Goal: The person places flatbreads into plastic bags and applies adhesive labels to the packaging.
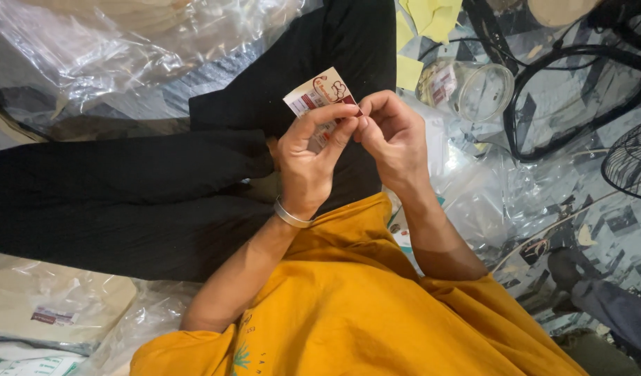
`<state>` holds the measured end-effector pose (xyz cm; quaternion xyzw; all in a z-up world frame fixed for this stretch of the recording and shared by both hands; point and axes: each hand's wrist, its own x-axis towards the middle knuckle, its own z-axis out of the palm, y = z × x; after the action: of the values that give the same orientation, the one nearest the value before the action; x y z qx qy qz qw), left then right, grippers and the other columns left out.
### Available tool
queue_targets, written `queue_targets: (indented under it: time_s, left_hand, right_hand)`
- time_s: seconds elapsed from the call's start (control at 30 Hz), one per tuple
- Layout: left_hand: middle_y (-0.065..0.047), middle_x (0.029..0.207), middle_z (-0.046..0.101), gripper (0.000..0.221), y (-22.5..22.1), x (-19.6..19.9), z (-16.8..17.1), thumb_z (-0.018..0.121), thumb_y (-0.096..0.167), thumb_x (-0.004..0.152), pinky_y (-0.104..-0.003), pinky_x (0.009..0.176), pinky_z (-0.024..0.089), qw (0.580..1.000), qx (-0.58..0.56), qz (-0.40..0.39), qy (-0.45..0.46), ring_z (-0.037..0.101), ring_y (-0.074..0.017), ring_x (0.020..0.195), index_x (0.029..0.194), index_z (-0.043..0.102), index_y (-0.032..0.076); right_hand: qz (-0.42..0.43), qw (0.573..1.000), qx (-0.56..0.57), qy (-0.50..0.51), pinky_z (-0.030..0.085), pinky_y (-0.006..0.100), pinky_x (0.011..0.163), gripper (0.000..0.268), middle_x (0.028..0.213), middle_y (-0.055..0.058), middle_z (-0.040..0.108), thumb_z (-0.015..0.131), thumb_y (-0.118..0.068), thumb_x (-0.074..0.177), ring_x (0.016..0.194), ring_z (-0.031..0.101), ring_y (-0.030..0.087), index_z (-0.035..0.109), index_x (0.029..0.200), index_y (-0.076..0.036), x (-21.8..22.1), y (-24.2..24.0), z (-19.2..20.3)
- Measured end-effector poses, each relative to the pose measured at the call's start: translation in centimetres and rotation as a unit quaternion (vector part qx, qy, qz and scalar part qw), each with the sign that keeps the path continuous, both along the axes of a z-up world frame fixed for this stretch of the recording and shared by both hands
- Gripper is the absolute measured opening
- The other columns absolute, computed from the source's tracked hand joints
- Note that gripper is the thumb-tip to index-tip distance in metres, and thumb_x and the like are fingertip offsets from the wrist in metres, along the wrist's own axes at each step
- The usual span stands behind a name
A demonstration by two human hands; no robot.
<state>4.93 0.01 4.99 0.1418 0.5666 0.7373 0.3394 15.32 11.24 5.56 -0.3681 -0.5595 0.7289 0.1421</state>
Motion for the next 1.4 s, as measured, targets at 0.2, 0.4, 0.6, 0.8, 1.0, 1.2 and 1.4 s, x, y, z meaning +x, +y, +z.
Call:
queue_targets:
  time_s: [0.2, 0.4, 0.6, 0.8, 1.0, 1.2, 1.4]
  left_hand:
    - [-0.002, 0.111, 0.074, 0.015, 0.5, 0.5, -0.5, 0.075, 0.004, 0.102, -0.025, 0.095, 0.055, 0.999, 0.023, 0.008, -0.024, 0.068, -0.0079, 0.098, 0.116, 0.073, 0.004]
    - [-0.001, 0.109, 0.074, 0.015, 0.9, 0.6, -0.9, 0.076, 0.006, 0.100, -0.024, 0.092, 0.056, 1.000, -0.008, 0.015, 0.007, 0.069, -0.0083, 0.100, 0.115, 0.073, 0.005]
    - [-0.001, 0.109, 0.074, 0.014, 1.3, 1.2, -1.1, 0.076, 0.007, 0.101, -0.025, 0.092, 0.056, 0.999, -0.018, 0.038, 0.004, 0.067, -0.0078, 0.100, 0.115, 0.073, 0.005]
    - [-0.001, 0.112, 0.073, 0.016, 1.3, 1.4, -1.0, 0.076, 0.007, 0.102, -0.024, 0.093, 0.055, 0.999, -0.007, 0.040, -0.008, 0.066, -0.0065, 0.096, 0.117, 0.071, 0.005]
    - [-0.001, 0.107, 0.070, 0.016, 1.5, 1.3, -1.2, 0.075, 0.006, 0.104, -0.021, 0.089, 0.055, 0.998, 0.010, 0.057, -0.033, 0.064, -0.0060, 0.096, 0.119, 0.069, 0.004]
    - [-0.004, 0.112, 0.070, 0.016, 1.3, 0.5, -1.0, 0.075, 0.009, 0.104, -0.024, 0.090, 0.056, 0.998, -0.036, 0.042, 0.043, 0.067, -0.0100, 0.098, 0.119, 0.069, 0.006]
    - [-0.015, 0.159, 0.037, 0.013, 0.7, -0.5, -0.9, 0.073, 0.023, 0.109, -0.032, 0.110, 0.054, 0.962, -0.093, 0.065, 0.247, 0.055, -0.0261, 0.139, 0.114, 0.071, 0.012]
  right_hand:
    - [-0.009, 0.998, 0.065, -0.015, 0.047, 0.019, 0.084, 0.003, 0.102, -0.003, 0.061, 0.060, -0.001, 0.107, 0.093, 0.055, 0.003, 0.060, 0.110, 0.001, 0.0, -0.2, 0.0]
    - [-0.045, 0.995, 0.083, -0.013, 0.048, 0.020, 0.087, 0.005, 0.103, -0.002, 0.062, 0.059, 0.000, 0.107, 0.095, 0.057, 0.004, 0.061, 0.111, 0.001, -0.1, -0.6, -1.0]
    - [-0.047, 0.992, 0.120, -0.019, 0.048, 0.020, 0.088, 0.006, 0.104, -0.001, 0.062, 0.058, -0.001, 0.107, 0.096, 0.056, 0.004, 0.060, 0.112, 0.002, -0.2, -0.8, -0.9]
    - [-0.039, 0.984, 0.168, -0.038, 0.047, 0.020, 0.085, 0.006, 0.104, -0.001, 0.062, 0.056, -0.002, 0.110, 0.094, 0.055, 0.004, 0.062, 0.111, 0.002, -0.1, -0.7, -0.8]
    - [-0.031, 0.998, 0.051, 0.005, 0.051, 0.021, 0.085, 0.007, 0.104, -0.001, 0.064, 0.057, -0.003, 0.108, 0.093, 0.061, 0.006, 0.060, 0.113, 0.000, -0.8, -0.3, 0.3]
    - [-0.040, 0.997, 0.059, -0.015, 0.049, 0.020, 0.082, 0.008, 0.103, 0.000, 0.063, 0.065, -0.005, 0.108, 0.093, 0.059, 0.006, 0.061, 0.113, 0.000, -0.3, -0.5, -0.3]
    - [-0.021, 0.998, 0.055, 0.002, 0.048, 0.020, 0.084, 0.005, 0.106, 0.000, 0.061, 0.064, -0.003, 0.109, 0.096, 0.058, 0.005, 0.063, 0.111, 0.002, -0.9, -0.3, -0.4]
